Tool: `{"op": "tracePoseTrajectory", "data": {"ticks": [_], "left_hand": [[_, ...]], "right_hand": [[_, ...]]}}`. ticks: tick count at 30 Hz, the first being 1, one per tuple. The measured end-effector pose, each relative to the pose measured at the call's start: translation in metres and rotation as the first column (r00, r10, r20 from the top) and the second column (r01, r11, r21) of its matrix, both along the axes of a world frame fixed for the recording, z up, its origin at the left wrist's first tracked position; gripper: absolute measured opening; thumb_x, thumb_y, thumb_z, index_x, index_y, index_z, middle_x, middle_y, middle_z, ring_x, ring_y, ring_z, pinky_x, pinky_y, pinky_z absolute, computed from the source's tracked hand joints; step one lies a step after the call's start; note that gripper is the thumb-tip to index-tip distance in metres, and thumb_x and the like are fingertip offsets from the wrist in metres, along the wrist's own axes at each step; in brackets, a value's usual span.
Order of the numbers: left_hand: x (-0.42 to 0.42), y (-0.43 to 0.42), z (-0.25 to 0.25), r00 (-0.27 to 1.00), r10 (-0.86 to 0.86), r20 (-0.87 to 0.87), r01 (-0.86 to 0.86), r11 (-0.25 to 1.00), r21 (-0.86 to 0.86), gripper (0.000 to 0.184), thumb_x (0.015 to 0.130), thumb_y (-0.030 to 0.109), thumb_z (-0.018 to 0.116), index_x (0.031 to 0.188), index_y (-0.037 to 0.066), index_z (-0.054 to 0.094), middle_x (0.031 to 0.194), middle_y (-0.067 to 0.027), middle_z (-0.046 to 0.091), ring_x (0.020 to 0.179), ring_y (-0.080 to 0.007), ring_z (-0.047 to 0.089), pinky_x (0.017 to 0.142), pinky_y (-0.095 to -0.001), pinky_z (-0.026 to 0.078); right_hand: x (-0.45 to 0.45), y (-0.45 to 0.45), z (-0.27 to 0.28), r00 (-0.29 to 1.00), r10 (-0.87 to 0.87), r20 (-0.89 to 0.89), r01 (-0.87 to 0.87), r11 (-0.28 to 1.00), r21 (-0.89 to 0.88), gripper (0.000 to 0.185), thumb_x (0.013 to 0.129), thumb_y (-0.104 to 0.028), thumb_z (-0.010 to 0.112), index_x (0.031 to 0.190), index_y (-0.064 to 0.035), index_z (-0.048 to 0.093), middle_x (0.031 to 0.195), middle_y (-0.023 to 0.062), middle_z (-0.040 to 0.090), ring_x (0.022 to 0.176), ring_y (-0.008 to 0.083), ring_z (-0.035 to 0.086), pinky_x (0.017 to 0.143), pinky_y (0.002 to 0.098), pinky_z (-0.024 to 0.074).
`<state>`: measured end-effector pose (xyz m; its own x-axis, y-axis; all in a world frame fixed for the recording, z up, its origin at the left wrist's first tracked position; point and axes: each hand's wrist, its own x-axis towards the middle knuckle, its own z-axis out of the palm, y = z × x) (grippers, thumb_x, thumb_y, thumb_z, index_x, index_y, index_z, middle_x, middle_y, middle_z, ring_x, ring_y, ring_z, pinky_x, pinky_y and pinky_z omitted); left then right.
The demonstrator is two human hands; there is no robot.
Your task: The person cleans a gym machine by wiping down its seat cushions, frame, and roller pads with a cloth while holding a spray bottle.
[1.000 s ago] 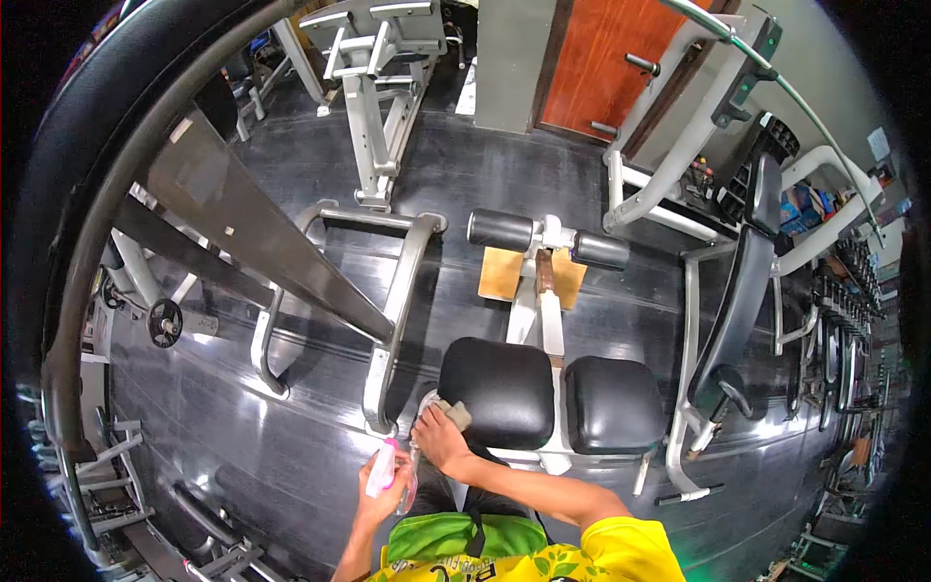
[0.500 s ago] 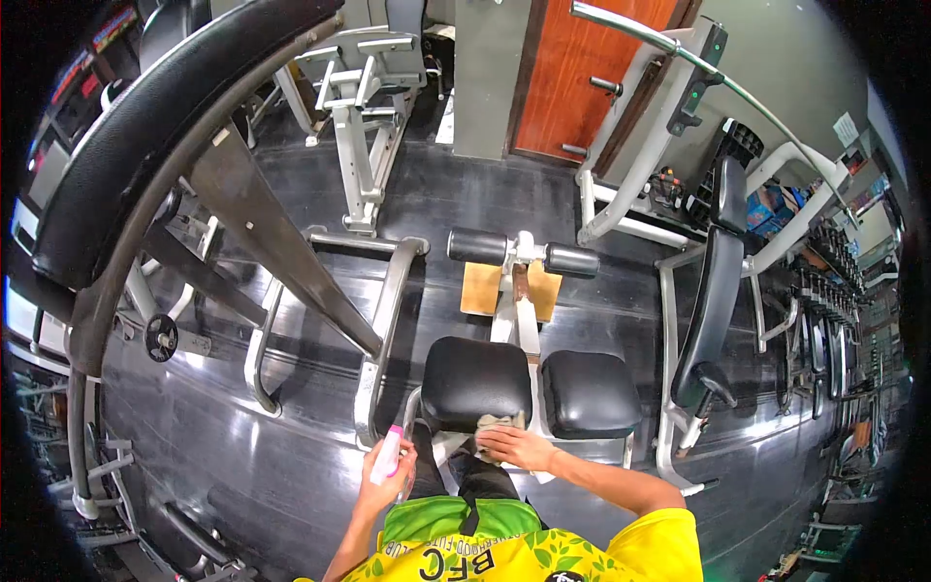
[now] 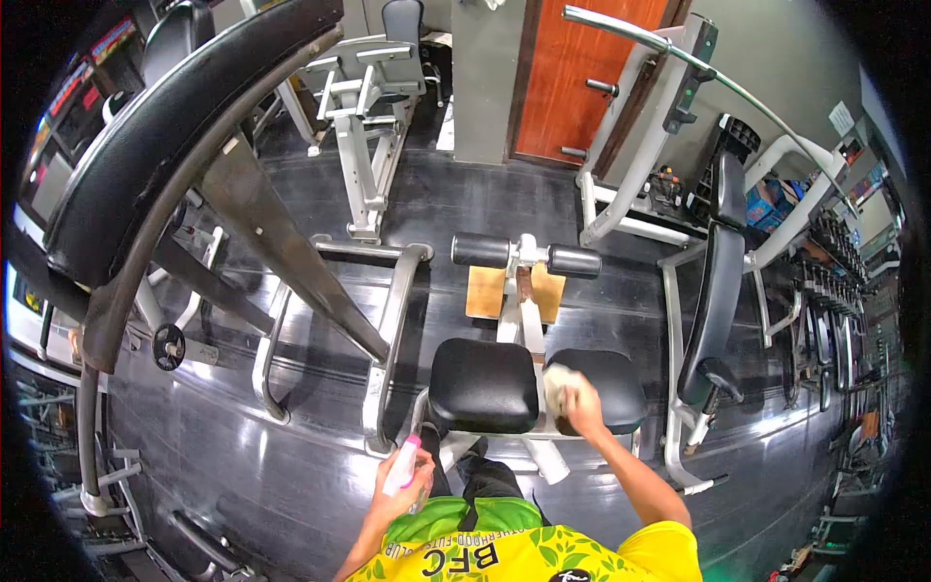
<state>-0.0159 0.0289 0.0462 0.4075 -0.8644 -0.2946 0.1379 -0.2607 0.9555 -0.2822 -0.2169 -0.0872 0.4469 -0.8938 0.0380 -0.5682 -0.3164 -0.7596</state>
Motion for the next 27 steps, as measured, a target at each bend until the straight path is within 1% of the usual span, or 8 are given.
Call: {"op": "tracePoseTrajectory", "data": {"ticks": [1,2,4,7,10,17,21,27], "left_hand": [[-0.001,-0.002,0.001,1.000,-0.016,-0.016,0.016,1.000,0.007,0.014,0.084,0.002,0.062,0.097,0.001,0.058,0.070,-0.0034,0.060,0.058,-0.0080,0.057,0.052,-0.0228,0.047],[-0.001,-0.005,0.002,1.000,-0.024,-0.014,0.024,1.000,0.010,0.014,0.084,0.002,0.062,0.097,0.001,0.058,0.070,-0.0034,0.060,0.058,-0.0080,0.057,0.052,-0.0228,0.047],[-0.002,-0.008,0.003,0.994,-0.087,0.074,0.086,0.996,0.017,0.013,0.084,0.002,0.063,0.096,0.001,0.059,0.070,-0.0022,0.060,0.057,-0.0073,0.056,0.051,-0.0225,0.046],[-0.003,-0.007,-0.004,0.990,-0.107,0.094,0.106,0.994,0.015,0.013,0.084,0.004,0.063,0.096,0.001,0.059,0.070,-0.0014,0.060,0.056,-0.0067,0.056,0.050,-0.0222,0.045],[-0.005,-0.004,-0.006,0.996,-0.071,0.048,0.070,0.997,0.037,0.014,0.083,0.004,0.064,0.096,0.001,0.059,0.071,-0.0015,0.060,0.056,-0.0065,0.056,0.050,-0.0221,0.046],[-0.002,0.005,-0.016,0.999,-0.031,0.014,0.030,0.997,0.065,0.017,0.083,0.004,0.064,0.098,-0.001,0.058,0.073,-0.0035,0.061,0.058,-0.0077,0.057,0.052,-0.0229,0.047],[-0.005,-0.003,-0.017,0.999,-0.027,-0.032,0.028,0.998,0.049,0.017,0.084,0.004,0.064,0.099,0.000,0.058,0.074,-0.0036,0.061,0.057,-0.0078,0.057,0.052,-0.0231,0.047],[-0.008,-0.017,-0.029,0.999,-0.033,0.005,0.032,0.991,0.131,0.015,0.084,0.006,0.064,0.097,0.002,0.059,0.073,-0.0022,0.060,0.053,-0.0067,0.055,0.048,-0.0225,0.045]], "right_hand": [[0.009,-0.016,-0.009,0.987,-0.162,0.014,0.160,0.983,0.087,0.022,0.094,-0.016,0.046,0.105,0.0005,0.057,0.085,0.0157,0.064,0.079,0.0228,0.064,0.070,0.0343,0.0488],[0.026,-0.030,-0.008,0.944,-0.251,0.214,0.223,0.964,0.147,0.027,0.094,-0.020,0.048,0.106,0.0033,0.057,0.088,0.0195,0.065,0.081,0.0224,0.064,0.071,0.0351,0.0480],[0.050,-0.058,-0.017,0.918,-0.384,0.099,0.351,0.902,0.252,0.034,0.094,-0.026,0.049,0.106,0.0050,0.057,0.094,0.0220,0.065,0.085,0.0266,0.064,0.075,0.0364,0.0477],[0.074,-0.087,-0.099,0.912,-0.359,-0.199,0.410,0.819,0.402,0.045,0.092,-0.035,0.049,0.120,0.0008,0.053,0.107,0.0222,0.062,0.100,0.0278,0.061,0.086,0.0359,0.0451],[0.095,-0.075,-0.129,0.914,-0.291,-0.285,0.407,0.672,0.619,0.065,0.089,-0.045,0.047,0.140,-0.0086,0.033,0.140,0.0210,0.038,0.130,0.0337,0.037,0.106,0.0345,0.0290],[0.080,-0.039,-0.098,0.884,-0.329,-0.333,0.453,0.782,0.428,0.042,0.091,-0.030,0.048,0.127,-0.0072,0.046,0.114,0.0253,0.058,0.110,0.0405,0.054,0.093,0.0432,0.0417],[0.063,0.020,-0.042,0.925,-0.335,-0.177,0.374,0.885,0.278,0.027,0.091,-0.024,0.047,0.110,-0.0045,0.051,0.098,0.0270,0.061,0.095,0.0455,0.057,0.079,0.0503,0.0455],[0.038,0.090,-0.009,0.910,-0.396,-0.125,0.415,0.862,0.292,0.029,0.092,-0.021,0.047,0.115,-0.0023,0.050,0.091,0.0298,0.060,0.089,0.0463,0.059,0.073,0.0472,0.0468]]}}
